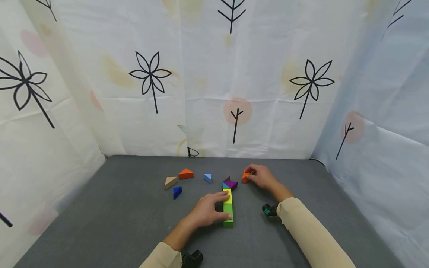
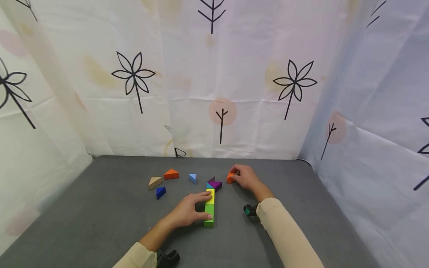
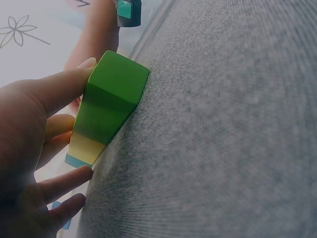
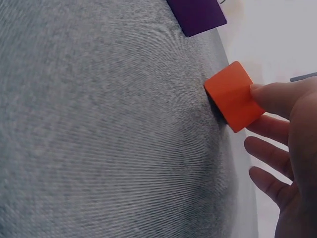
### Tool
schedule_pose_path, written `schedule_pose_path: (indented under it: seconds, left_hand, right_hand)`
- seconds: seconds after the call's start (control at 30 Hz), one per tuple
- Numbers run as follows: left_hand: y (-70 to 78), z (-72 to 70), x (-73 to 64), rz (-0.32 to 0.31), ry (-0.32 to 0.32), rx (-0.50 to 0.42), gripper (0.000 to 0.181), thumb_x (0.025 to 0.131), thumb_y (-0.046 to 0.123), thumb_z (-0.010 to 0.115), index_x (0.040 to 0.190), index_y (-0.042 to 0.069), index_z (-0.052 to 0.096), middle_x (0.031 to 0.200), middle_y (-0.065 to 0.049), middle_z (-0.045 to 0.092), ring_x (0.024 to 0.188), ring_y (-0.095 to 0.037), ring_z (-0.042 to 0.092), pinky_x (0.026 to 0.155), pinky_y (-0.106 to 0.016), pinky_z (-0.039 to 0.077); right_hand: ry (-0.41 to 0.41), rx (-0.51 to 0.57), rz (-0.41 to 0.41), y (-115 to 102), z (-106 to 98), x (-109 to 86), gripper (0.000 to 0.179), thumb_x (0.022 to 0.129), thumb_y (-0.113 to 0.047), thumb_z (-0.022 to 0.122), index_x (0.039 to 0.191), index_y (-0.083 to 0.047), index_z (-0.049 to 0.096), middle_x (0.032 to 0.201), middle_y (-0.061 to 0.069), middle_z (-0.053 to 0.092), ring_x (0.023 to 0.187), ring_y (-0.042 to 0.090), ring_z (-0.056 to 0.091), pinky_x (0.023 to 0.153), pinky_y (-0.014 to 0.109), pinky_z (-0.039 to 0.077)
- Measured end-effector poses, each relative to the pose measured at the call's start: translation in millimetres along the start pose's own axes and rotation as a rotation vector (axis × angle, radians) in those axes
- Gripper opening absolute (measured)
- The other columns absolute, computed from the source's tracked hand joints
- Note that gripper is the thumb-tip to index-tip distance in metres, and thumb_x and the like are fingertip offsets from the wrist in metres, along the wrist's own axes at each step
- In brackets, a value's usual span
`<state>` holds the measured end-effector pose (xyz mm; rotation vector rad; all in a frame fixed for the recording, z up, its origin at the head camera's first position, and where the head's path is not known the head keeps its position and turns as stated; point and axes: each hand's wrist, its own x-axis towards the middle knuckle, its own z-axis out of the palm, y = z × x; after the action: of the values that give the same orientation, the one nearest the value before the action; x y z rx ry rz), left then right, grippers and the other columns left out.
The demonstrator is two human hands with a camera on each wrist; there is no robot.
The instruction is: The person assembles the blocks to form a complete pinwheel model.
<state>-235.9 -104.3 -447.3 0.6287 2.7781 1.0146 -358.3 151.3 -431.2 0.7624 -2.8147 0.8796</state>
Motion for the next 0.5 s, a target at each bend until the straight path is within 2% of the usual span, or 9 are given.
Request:
schedule_pose_path:
  seconds: [0.23,0.5]
  left_hand:
    - [-1.0,1.8,0.6,0.007,0.002,0.0,0.068,0.08,0.053,0.075,0.139,0.024,0.056,0.148,0.011,0.044,0.132,-0.026,0.042,0.106,-0.055,0.029]
    - [-0.1,0.7,1.3,-0.015,-0.005,0.001,0.068,0.08,0.053,0.075,0.139,0.025,0.056,0.148,0.011,0.043,0.132,-0.026,0.042,0.106,-0.054,0.03]
  right_hand:
    - [-0.033,-0.061,-0.019,2.0,-5.9,3.0,0.015,0.093,-0.013,0.066,0.106,-0.006,0.069,0.097,0.006,0.066,0.084,0.022,0.058,0.076,0.042,0.049]
    - [-0.191,-0.154,-0.034,-0.3,-13.7,7.3,0.029,0.092,-0.013,0.068,0.121,-0.007,0.068,0.1,0.005,0.065,0.085,0.02,0.055,0.077,0.04,0.048]
